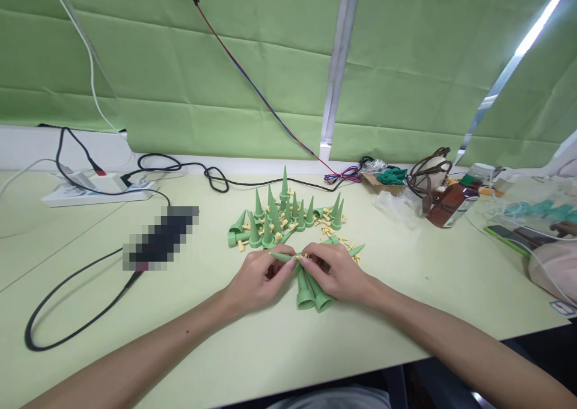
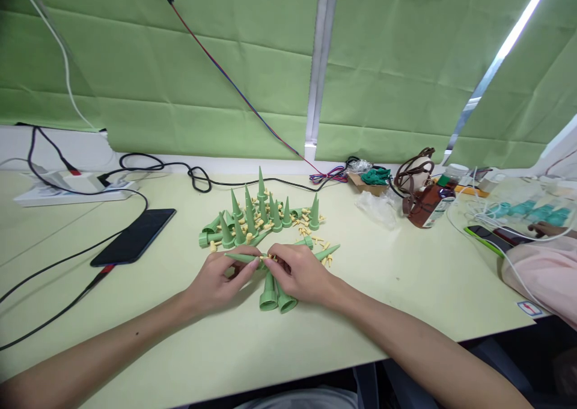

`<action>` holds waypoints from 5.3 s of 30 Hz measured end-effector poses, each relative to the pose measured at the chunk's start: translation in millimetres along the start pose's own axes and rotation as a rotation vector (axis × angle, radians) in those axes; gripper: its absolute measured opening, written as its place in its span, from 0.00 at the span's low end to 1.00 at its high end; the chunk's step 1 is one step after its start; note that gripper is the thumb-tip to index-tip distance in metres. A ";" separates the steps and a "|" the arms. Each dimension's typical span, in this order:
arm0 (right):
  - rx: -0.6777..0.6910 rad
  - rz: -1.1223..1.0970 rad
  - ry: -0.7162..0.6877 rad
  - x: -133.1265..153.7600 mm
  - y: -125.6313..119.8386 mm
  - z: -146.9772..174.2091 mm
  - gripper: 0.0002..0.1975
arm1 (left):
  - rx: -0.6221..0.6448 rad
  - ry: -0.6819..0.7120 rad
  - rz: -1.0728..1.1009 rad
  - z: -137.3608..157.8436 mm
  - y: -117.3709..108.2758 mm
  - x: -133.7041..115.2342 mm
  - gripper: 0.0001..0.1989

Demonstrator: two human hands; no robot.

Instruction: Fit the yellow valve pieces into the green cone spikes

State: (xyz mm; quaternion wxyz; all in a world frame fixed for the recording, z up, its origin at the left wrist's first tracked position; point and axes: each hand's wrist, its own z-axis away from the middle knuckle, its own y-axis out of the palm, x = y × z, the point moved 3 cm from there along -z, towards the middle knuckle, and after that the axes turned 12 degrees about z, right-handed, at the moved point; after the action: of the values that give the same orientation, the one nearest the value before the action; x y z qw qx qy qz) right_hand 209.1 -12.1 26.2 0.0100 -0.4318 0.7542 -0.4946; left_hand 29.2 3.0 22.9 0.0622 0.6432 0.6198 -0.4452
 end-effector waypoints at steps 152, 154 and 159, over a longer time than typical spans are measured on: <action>-0.128 -0.136 0.062 -0.8 -5.7 0.0 0.11 | -0.036 -0.043 0.001 11.3 1.9 19.1 0.18; -0.127 -0.142 0.064 -0.3 -5.4 -0.2 0.11 | -0.035 -0.036 -0.006 10.6 1.7 18.7 0.21; -0.128 -0.138 0.068 1.3 -5.8 -1.3 0.11 | -0.019 -0.042 -0.059 6.6 0.8 11.3 0.25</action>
State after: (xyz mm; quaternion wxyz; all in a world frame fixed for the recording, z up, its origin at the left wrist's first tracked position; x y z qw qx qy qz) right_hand 211.5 -12.8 31.8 -0.0773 -0.4652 0.7527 -0.4594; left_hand 24.8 7.1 11.2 0.0683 0.6144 0.6415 -0.4542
